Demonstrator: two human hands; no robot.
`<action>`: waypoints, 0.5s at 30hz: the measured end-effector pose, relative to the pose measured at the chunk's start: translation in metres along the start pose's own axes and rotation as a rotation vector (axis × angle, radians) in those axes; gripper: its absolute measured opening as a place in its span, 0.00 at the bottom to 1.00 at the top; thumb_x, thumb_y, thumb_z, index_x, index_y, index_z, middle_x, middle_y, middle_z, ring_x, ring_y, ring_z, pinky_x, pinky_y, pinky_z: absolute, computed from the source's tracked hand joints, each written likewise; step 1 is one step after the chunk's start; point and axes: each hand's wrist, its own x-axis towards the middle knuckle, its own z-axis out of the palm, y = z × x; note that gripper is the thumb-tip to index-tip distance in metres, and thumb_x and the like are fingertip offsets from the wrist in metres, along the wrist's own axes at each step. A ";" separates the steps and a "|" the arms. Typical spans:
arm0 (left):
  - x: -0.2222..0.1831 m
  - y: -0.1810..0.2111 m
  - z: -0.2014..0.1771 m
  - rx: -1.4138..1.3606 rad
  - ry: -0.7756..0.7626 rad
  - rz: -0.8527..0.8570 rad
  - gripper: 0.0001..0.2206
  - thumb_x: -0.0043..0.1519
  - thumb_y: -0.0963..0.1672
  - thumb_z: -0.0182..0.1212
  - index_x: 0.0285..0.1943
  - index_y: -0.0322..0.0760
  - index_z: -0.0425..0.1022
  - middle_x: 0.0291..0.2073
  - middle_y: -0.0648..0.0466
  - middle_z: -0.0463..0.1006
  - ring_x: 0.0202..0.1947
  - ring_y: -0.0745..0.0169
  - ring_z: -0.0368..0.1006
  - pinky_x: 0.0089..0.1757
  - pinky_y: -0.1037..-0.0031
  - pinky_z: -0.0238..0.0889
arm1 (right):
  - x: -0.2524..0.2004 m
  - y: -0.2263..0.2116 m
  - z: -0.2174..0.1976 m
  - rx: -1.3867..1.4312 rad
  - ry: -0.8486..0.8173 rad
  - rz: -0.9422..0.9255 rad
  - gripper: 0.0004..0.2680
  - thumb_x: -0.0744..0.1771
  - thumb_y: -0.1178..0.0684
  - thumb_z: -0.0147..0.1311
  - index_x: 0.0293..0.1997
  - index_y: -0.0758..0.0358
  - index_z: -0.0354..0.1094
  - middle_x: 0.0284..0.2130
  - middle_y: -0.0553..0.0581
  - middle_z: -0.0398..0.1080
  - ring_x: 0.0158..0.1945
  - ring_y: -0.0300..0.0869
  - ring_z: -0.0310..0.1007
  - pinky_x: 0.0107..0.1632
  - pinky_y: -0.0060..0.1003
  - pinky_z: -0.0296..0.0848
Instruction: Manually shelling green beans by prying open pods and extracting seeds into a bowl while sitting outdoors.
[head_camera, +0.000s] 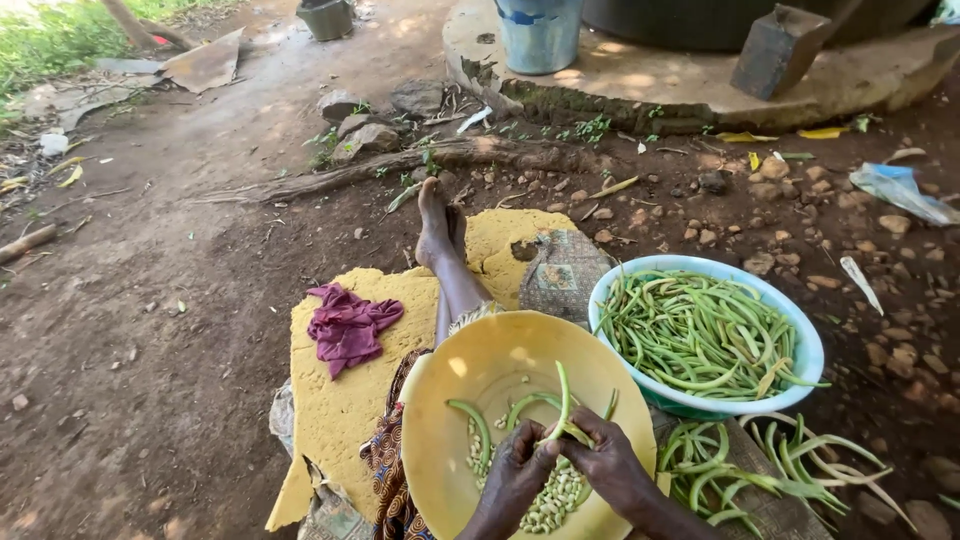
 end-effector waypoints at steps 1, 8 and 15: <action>0.005 -0.006 -0.002 0.052 -0.015 0.120 0.12 0.67 0.46 0.68 0.42 0.31 0.77 0.24 0.58 0.69 0.25 0.71 0.59 0.29 0.79 0.53 | 0.002 -0.004 0.001 0.049 -0.028 -0.039 0.01 0.66 0.63 0.63 0.38 0.69 0.81 0.32 0.53 0.73 0.33 0.38 0.66 0.38 0.33 0.65; 0.004 -0.010 0.006 0.500 0.192 0.427 0.16 0.68 0.50 0.63 0.33 0.36 0.79 0.19 0.56 0.78 0.19 0.66 0.68 0.25 0.71 0.65 | 0.014 0.043 -0.012 0.535 0.025 0.259 0.06 0.66 0.70 0.63 0.47 0.80 0.78 0.31 0.64 0.72 0.28 0.44 0.63 0.32 0.38 0.62; 0.004 -0.004 0.008 0.670 0.131 0.575 0.04 0.66 0.40 0.56 0.38 0.34 0.74 0.25 0.49 0.77 0.22 0.56 0.70 0.28 0.65 0.68 | 0.012 0.041 -0.009 0.584 0.029 0.240 0.16 0.68 0.64 0.57 0.65 0.70 0.70 0.28 0.58 0.64 0.27 0.39 0.56 0.30 0.34 0.56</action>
